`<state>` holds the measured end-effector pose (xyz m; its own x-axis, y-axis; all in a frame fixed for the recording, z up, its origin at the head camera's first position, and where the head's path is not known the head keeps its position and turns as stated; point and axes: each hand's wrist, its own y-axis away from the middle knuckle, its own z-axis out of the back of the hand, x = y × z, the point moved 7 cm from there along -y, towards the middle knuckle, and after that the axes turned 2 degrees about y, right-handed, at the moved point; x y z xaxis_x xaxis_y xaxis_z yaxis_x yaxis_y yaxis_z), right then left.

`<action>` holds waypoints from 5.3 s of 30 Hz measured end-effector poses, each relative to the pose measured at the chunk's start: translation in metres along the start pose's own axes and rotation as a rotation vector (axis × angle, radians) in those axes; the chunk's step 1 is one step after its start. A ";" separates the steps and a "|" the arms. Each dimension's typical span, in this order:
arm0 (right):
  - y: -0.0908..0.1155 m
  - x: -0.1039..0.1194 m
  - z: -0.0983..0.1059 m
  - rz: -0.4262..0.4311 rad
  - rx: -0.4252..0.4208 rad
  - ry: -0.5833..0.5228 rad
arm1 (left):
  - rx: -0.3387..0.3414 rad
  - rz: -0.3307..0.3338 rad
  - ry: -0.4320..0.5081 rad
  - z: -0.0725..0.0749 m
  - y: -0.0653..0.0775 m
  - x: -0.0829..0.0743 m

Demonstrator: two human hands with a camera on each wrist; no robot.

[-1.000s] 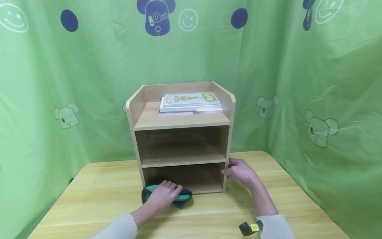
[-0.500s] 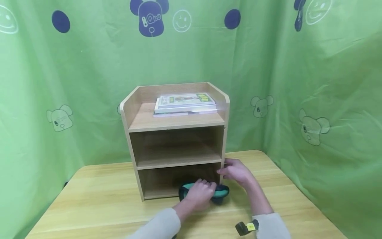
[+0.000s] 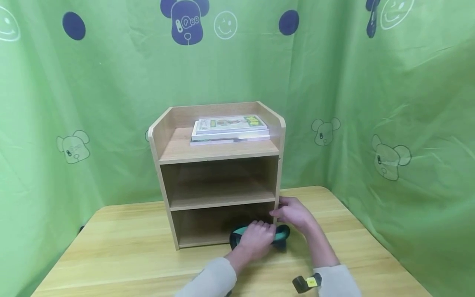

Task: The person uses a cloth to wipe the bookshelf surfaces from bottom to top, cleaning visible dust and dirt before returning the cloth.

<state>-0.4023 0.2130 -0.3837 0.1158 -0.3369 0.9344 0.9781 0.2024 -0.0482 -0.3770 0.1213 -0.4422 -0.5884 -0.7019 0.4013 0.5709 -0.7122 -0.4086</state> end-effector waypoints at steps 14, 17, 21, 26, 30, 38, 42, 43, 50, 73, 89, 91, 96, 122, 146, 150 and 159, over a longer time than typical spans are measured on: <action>-0.005 -0.001 -0.003 -0.009 0.009 -0.005 | 0.197 0.009 -0.004 0.001 0.015 0.016; -0.005 -0.002 -0.003 -0.010 0.013 0.013 | 0.208 0.033 0.027 0.001 0.031 0.030; -0.003 -0.003 -0.001 -0.023 0.009 0.032 | 0.199 0.055 0.036 0.003 0.064 0.057; -0.002 -0.002 0.001 -0.026 0.007 0.038 | 0.173 0.094 0.072 0.009 0.108 0.096; -0.002 -0.001 0.000 -0.017 0.014 0.029 | 0.119 0.093 0.072 0.014 0.136 0.120; -0.001 -0.001 -0.001 -0.010 0.022 0.031 | 0.013 -0.022 -0.078 0.018 0.170 0.135; 0.000 -0.001 -0.001 -0.008 0.024 0.015 | -0.024 -0.069 -0.116 0.018 0.176 0.135; 0.000 -0.001 -0.002 -0.008 0.026 0.010 | -0.036 -0.074 -0.120 0.018 0.178 0.135; -0.001 -0.003 -0.005 -0.007 0.025 0.017 | -0.081 -0.081 -0.126 0.023 0.194 0.131; -0.002 -0.004 0.000 -0.040 -0.012 0.063 | -0.014 -0.201 -0.159 0.022 0.206 0.135; -0.001 -0.002 0.000 -0.051 -0.017 0.091 | -0.140 -0.229 -0.192 0.015 0.181 0.125; -0.002 -0.001 0.000 -0.045 -0.014 0.097 | -0.152 -0.220 -0.195 0.015 0.168 0.116; -0.002 0.000 -0.001 -0.044 -0.024 0.097 | -0.138 -0.208 -0.212 0.017 0.129 0.085; -0.004 -0.003 -0.002 -0.031 -0.008 0.055 | 0.264 0.248 0.299 0.026 0.076 0.057; -0.002 -0.002 -0.001 -0.036 -0.003 0.048 | 0.362 0.271 0.551 0.039 0.094 0.050; -0.001 -0.003 -0.001 -0.037 -0.004 0.050 | 0.419 0.232 0.492 0.038 0.095 0.042; 0.000 -0.003 -0.001 -0.032 0.001 0.046 | 0.525 0.303 0.662 0.057 0.096 0.058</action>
<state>-0.4021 0.2134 -0.3873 0.0922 -0.3850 0.9183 0.9813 0.1914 -0.0183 -0.3235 0.0114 -0.4116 -0.4868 -0.8259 -0.2844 0.8481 -0.5248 0.0726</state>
